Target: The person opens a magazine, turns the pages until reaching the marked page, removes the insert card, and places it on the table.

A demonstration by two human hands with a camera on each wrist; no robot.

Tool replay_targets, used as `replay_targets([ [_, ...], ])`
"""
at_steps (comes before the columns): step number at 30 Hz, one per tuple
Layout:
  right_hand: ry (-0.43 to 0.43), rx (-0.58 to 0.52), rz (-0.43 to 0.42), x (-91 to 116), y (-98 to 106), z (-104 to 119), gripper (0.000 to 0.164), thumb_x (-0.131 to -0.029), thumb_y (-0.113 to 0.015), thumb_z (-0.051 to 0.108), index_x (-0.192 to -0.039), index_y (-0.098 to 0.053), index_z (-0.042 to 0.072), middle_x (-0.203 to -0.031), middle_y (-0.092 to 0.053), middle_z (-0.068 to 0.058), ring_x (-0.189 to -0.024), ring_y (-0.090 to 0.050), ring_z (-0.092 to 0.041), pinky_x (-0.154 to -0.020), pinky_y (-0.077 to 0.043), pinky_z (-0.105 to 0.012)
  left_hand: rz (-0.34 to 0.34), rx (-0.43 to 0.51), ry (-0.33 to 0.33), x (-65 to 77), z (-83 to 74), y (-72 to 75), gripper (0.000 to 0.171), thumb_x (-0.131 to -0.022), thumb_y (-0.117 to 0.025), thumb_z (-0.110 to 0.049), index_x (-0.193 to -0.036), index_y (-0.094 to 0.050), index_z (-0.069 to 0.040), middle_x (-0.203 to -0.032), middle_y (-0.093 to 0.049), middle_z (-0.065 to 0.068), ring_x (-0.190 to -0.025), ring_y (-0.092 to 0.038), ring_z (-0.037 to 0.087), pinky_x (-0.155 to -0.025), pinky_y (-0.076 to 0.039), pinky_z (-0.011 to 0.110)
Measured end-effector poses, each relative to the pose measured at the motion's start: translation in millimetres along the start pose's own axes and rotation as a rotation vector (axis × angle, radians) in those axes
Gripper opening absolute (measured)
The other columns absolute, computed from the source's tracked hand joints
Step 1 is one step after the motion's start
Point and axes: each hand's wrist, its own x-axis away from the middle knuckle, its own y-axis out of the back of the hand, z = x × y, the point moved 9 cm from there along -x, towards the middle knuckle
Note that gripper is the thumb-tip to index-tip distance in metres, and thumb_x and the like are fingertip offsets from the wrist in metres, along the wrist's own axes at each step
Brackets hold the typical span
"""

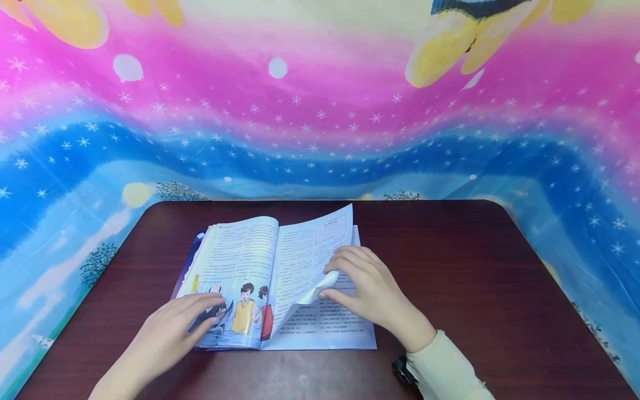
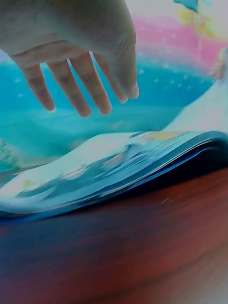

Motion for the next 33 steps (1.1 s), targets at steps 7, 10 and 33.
replay_targets([
  [7,0.022,-0.016,-0.018,-13,2,14,0.037,-0.084,-0.077,0.048,-0.103,-0.068,0.018,-0.109,-0.066,0.007,-0.120,-0.053,-0.018,-0.107,-0.035,-0.035,-0.120,0.151,-0.169,-22.9,-46.0,13.5,0.037,-0.087,-0.079,-0.026,-0.122,-0.069,-0.021,-0.121,-0.066,-0.010,-0.114,-0.062,0.011,-0.095,-0.052,0.040],
  [10,0.037,-0.009,-0.029,-18,3,18,0.037,-0.083,-0.079,0.046,-0.104,-0.068,0.017,-0.108,-0.066,0.006,-0.117,-0.054,-0.018,-0.106,-0.037,-0.035,-0.172,0.207,-0.250,-30.1,-66.3,20.8,0.041,-0.085,-0.079,-0.026,-0.124,-0.067,-0.021,-0.123,-0.066,-0.010,-0.114,-0.061,0.010,-0.094,-0.052,0.038],
  [33,0.087,0.023,-0.030,-30,5,37,0.035,-0.076,-0.087,0.030,-0.103,-0.070,0.016,-0.105,-0.064,0.006,-0.111,-0.055,-0.017,-0.104,-0.037,-0.033,-0.310,0.300,-0.522,-52.6,-132.9,36.4,0.051,-0.084,-0.079,-0.005,-0.132,-0.063,-0.010,-0.131,-0.063,0.002,-0.116,-0.062,0.016,-0.092,-0.053,0.028],
])
